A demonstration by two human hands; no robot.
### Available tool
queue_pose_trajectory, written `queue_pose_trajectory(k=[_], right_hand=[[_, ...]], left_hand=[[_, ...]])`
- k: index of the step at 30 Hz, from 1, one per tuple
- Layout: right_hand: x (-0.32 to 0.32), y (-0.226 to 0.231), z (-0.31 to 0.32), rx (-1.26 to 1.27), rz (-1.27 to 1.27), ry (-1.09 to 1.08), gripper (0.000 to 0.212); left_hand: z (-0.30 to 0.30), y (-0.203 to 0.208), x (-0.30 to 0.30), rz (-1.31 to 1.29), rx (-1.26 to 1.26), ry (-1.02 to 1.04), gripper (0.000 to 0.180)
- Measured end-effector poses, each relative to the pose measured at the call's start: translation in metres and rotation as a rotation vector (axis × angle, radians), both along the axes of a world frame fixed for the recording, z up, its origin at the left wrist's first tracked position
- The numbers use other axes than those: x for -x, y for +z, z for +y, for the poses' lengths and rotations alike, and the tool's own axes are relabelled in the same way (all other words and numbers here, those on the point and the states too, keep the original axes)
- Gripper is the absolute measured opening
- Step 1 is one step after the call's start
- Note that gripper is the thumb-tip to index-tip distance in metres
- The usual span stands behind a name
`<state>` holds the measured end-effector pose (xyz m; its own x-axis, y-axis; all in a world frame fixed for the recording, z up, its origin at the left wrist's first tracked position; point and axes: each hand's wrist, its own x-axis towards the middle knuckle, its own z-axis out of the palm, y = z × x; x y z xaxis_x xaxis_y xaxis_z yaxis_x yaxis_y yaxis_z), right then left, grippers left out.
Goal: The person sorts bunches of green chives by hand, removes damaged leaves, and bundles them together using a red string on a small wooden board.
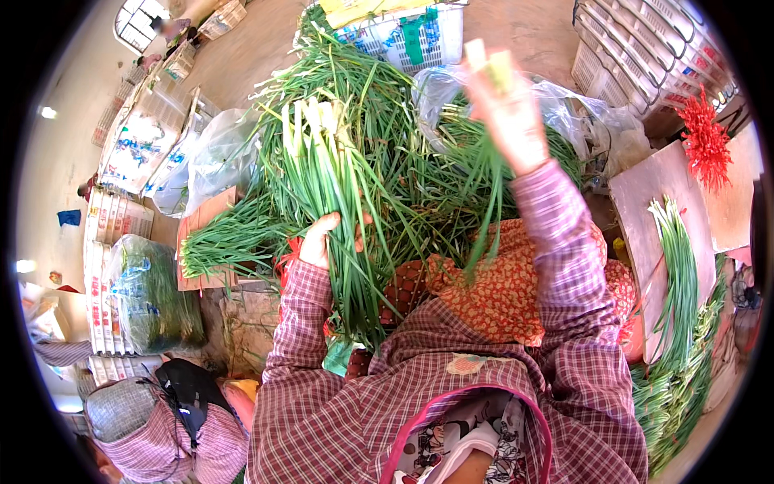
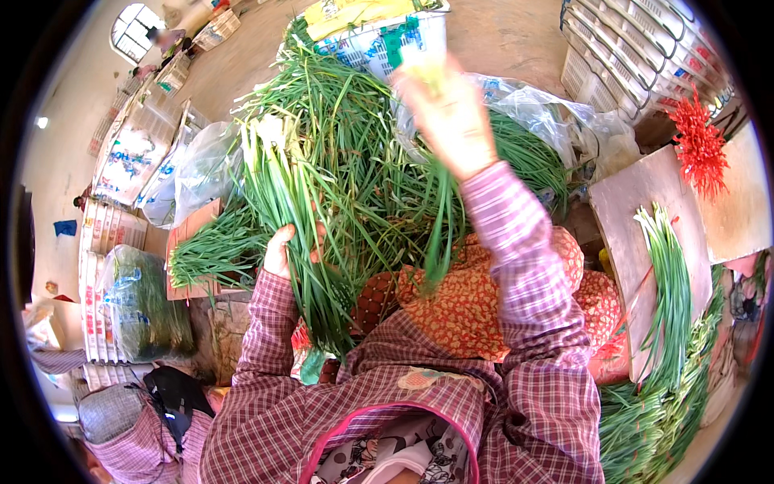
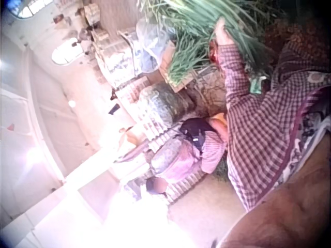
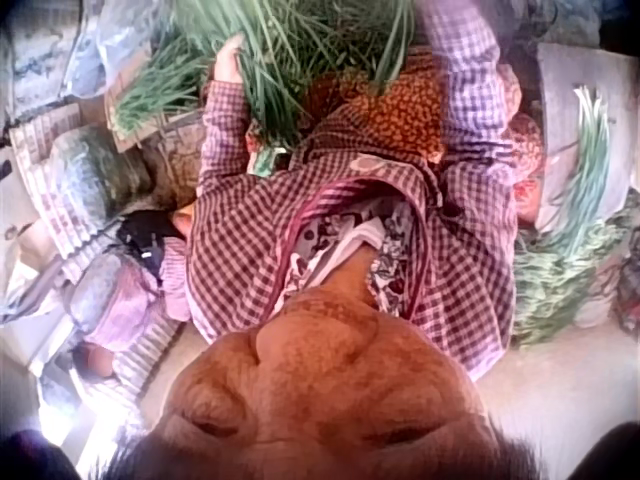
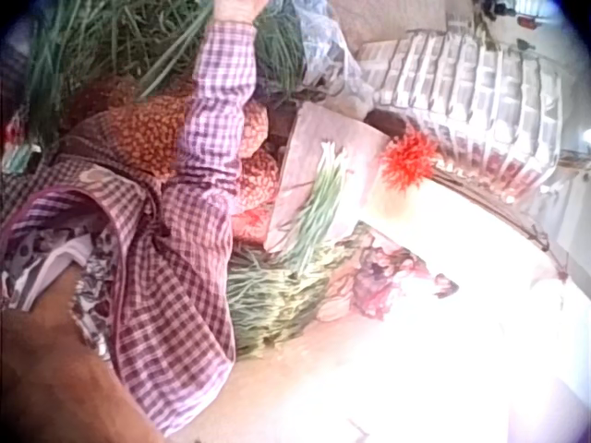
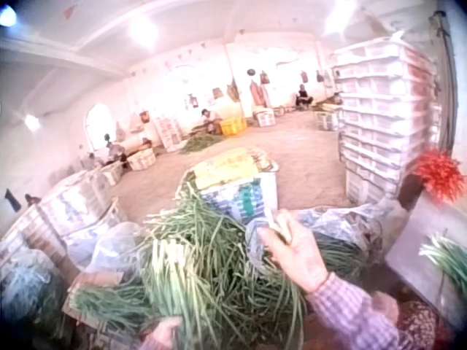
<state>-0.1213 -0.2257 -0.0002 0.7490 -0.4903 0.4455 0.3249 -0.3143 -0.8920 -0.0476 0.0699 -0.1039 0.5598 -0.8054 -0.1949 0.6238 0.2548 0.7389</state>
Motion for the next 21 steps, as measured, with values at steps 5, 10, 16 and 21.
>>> queue_pose_trajectory(k=[5,10,16,21], right_hand=[[-0.024,-0.023,0.065,0.198,0.219,0.234,0.034],[-0.028,-0.026,0.06,0.236,0.113,0.18,0.025],[-0.038,-0.026,0.011,0.761,0.048,-0.227,0.018],[-0.028,-0.028,-0.018,0.708,0.245,-0.324,0.027]], left_hand=[[-0.009,0.006,0.005,-0.009,-0.042,-0.06,0.056],[-0.009,0.008,0.007,0.04,-0.087,-0.003,0.05],[0.005,-0.001,0.007,0.004,-0.172,0.089,0.044],[0.005,0.002,0.011,0.06,-0.23,0.206,0.045]])
